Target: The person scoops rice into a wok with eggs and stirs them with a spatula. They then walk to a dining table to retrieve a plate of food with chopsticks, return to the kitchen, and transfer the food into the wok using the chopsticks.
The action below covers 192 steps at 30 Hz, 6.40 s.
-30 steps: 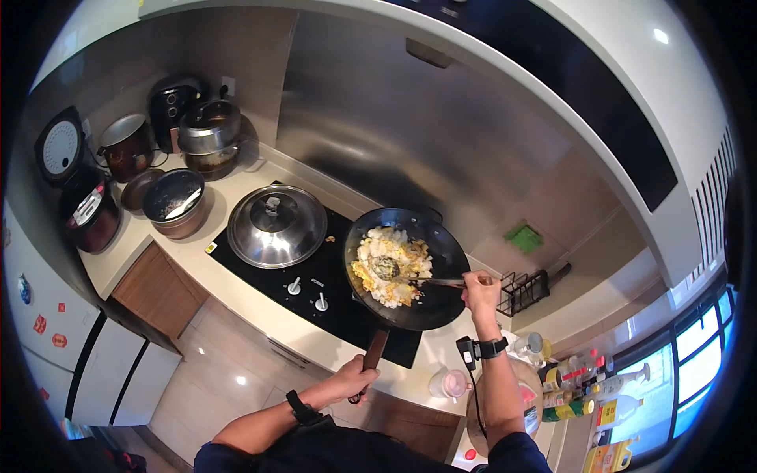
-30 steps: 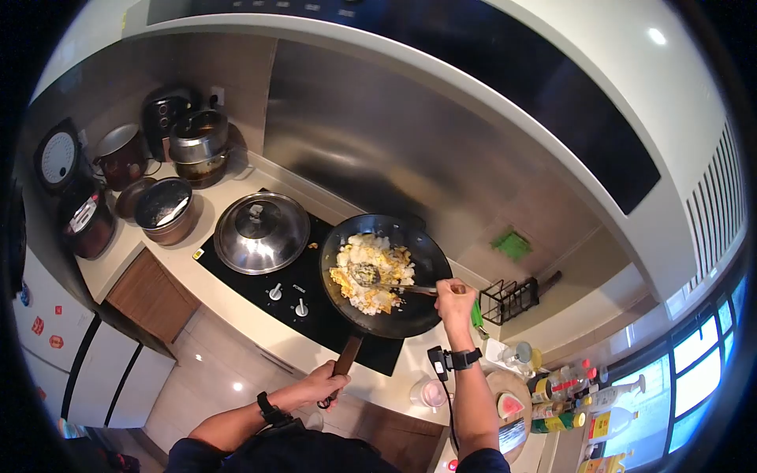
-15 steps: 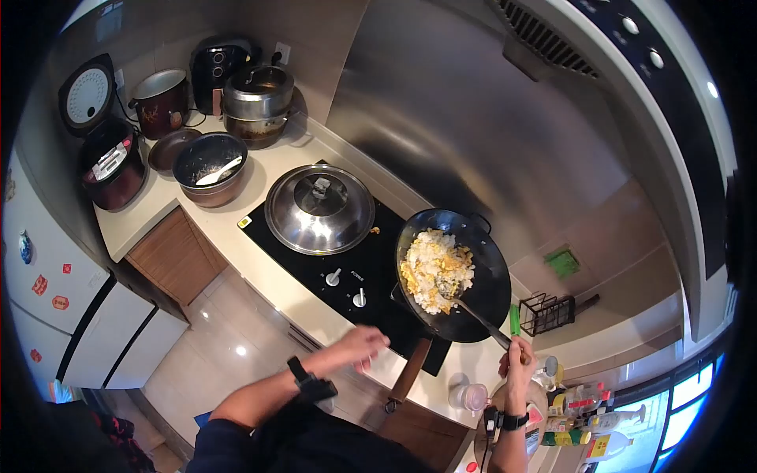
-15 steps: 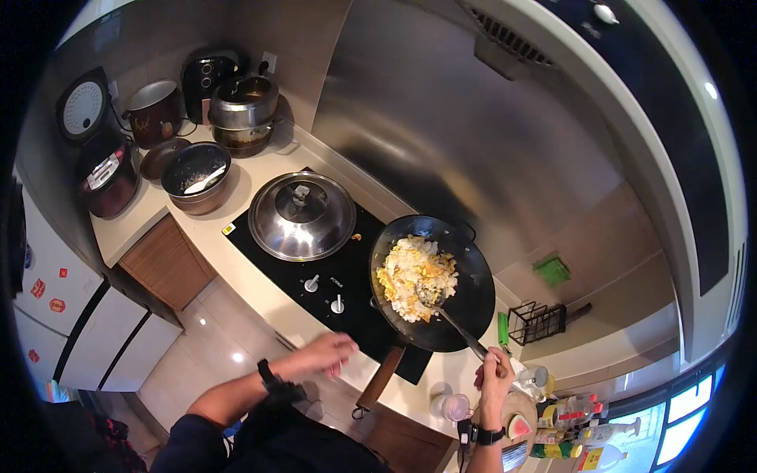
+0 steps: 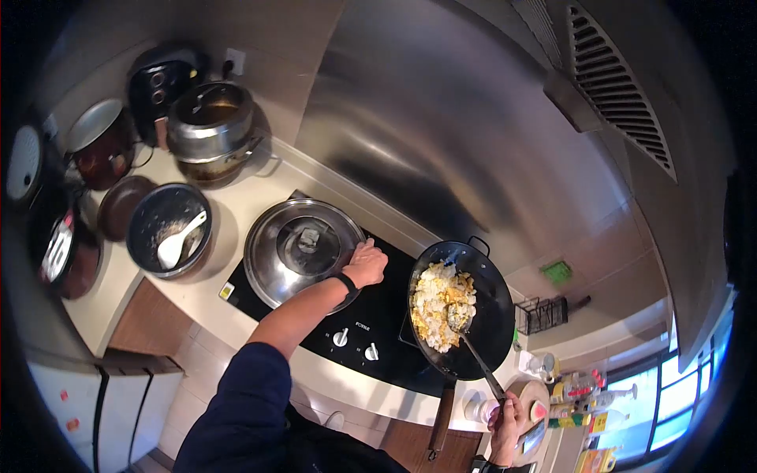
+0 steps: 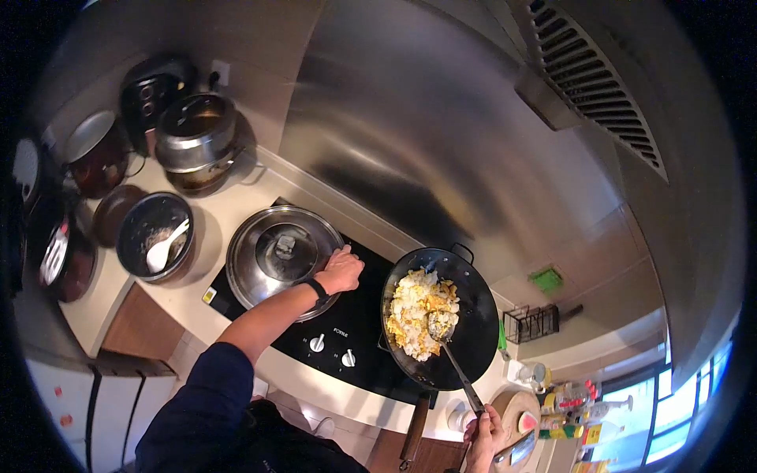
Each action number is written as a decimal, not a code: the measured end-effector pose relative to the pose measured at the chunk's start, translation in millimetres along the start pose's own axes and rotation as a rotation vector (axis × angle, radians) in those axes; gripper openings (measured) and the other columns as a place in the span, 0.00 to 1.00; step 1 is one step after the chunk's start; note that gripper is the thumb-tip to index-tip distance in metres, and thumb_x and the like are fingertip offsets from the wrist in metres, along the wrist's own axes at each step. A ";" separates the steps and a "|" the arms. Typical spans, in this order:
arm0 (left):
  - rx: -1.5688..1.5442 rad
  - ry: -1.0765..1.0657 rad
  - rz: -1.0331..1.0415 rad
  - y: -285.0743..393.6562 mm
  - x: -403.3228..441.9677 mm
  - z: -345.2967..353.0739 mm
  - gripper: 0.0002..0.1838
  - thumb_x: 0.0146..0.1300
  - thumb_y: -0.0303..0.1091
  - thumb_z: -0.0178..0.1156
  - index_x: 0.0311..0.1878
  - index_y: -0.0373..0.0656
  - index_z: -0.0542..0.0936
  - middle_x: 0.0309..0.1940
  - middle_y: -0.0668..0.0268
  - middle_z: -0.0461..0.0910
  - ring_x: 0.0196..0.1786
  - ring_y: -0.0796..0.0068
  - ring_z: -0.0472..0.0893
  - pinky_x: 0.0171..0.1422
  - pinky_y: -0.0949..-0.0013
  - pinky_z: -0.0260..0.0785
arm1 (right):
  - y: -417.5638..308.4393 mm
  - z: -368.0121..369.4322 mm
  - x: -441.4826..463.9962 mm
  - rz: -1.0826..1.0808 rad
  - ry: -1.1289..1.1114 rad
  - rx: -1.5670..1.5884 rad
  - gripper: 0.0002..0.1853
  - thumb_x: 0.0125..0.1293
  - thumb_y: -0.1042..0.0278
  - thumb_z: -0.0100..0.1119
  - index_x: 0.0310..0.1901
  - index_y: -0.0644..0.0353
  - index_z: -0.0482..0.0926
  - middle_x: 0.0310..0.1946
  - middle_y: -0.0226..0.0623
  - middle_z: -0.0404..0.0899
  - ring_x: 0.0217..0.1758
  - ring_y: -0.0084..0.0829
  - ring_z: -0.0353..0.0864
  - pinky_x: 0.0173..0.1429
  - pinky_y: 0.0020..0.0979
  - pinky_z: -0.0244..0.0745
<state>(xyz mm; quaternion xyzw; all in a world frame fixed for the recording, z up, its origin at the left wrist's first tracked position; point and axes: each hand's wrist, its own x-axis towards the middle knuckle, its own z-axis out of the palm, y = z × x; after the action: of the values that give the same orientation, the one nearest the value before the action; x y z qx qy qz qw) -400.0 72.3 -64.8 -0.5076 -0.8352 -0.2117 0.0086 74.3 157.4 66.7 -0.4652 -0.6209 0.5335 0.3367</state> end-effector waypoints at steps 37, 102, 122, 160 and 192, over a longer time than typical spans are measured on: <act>-0.927 0.333 0.136 37.3 60.1 -93.5 0.15 0.54 0.34 0.63 0.43 0.38 0.81 0.38 0.55 0.83 0.42 0.61 0.83 0.49 0.64 0.75 | -14.6 30.8 -13.8 -0.246 0.044 0.098 0.17 0.68 0.64 0.57 0.52 0.67 0.73 0.18 0.26 0.69 0.16 0.16 0.65 0.19 0.19 0.61; -1.796 -0.421 -0.790 315.6 -232.2 -2.6 0.11 0.74 0.42 0.44 0.43 0.44 0.63 0.27 0.63 0.71 0.20 0.70 0.74 0.18 0.67 0.67 | -81.6 27.8 209.5 -0.739 -0.270 -0.262 0.08 0.52 0.74 0.61 0.35 0.64 0.83 0.29 0.48 0.82 0.32 0.38 0.83 0.40 0.31 0.76; -1.572 -0.335 -0.754 295.1 -235.4 -15.5 0.16 0.72 0.47 0.47 0.41 0.43 0.67 0.24 0.68 0.70 0.17 0.80 0.70 0.13 0.76 0.59 | -82.8 45.7 157.1 -1.239 -0.383 -0.409 0.08 0.53 0.79 0.61 0.37 0.65 0.82 0.27 0.46 0.77 0.30 0.43 0.79 0.36 0.36 0.74; -1.434 -0.153 -0.872 340.7 -231.7 -22.7 0.15 0.71 0.46 0.48 0.42 0.42 0.71 0.24 0.69 0.73 0.16 0.82 0.70 0.11 0.77 0.57 | -108.3 -47.9 142.3 -0.609 -0.560 -0.070 0.07 0.60 0.76 0.54 0.32 0.69 0.81 0.23 0.35 0.79 0.17 0.23 0.78 0.22 0.22 0.73; -1.450 -0.107 -0.855 347.0 -230.4 -10.8 0.14 0.72 0.43 0.47 0.41 0.40 0.69 0.24 0.66 0.72 0.16 0.78 0.69 0.13 0.75 0.59 | -106.0 16.5 174.5 -0.426 -0.284 -0.103 0.08 0.55 0.72 0.54 0.24 0.68 0.79 0.14 0.32 0.74 0.09 0.24 0.72 0.13 0.26 0.64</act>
<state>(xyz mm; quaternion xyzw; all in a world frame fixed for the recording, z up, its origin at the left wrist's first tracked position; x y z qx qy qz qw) 4.9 11.0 11.7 -0.0370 -0.6119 -0.6563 -0.4398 -23.4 315.4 153.2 -0.2612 -0.7721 0.4783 0.3269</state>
